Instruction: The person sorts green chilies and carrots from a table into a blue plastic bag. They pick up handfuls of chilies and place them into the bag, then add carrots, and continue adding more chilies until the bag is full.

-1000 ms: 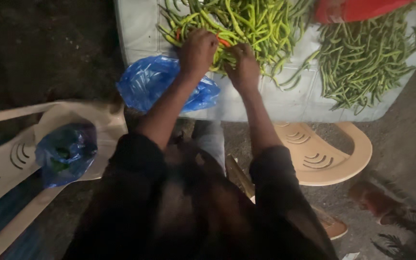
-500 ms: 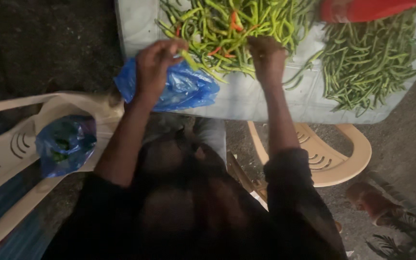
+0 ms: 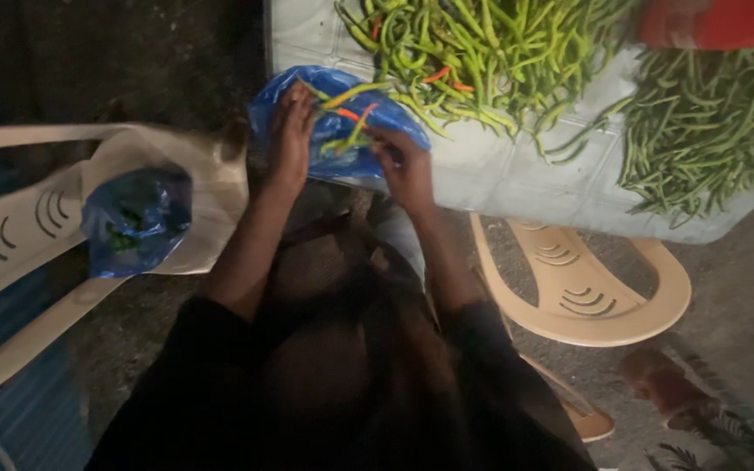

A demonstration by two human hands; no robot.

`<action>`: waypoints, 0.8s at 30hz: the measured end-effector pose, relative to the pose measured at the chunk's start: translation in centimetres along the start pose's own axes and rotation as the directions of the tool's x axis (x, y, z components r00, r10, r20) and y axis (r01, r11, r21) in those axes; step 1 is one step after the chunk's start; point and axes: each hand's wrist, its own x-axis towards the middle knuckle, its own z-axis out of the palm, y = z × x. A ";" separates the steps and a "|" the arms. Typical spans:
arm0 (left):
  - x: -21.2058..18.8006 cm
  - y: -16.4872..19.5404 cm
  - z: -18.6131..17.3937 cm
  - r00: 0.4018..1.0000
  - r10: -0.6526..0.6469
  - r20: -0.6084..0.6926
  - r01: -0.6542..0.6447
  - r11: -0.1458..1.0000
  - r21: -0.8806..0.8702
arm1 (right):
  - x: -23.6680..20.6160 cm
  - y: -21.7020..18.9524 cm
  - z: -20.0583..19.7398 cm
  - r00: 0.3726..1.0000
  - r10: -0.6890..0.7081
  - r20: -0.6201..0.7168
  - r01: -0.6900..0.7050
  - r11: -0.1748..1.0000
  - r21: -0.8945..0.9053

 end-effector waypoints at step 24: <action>-2.7 3.5 -3.1 0.837 0.423 0.346 -0.522 0.429 0.737 | 6.4 -4.7 -0.2 0.836 -0.537 0.114 0.404 0.460 -0.791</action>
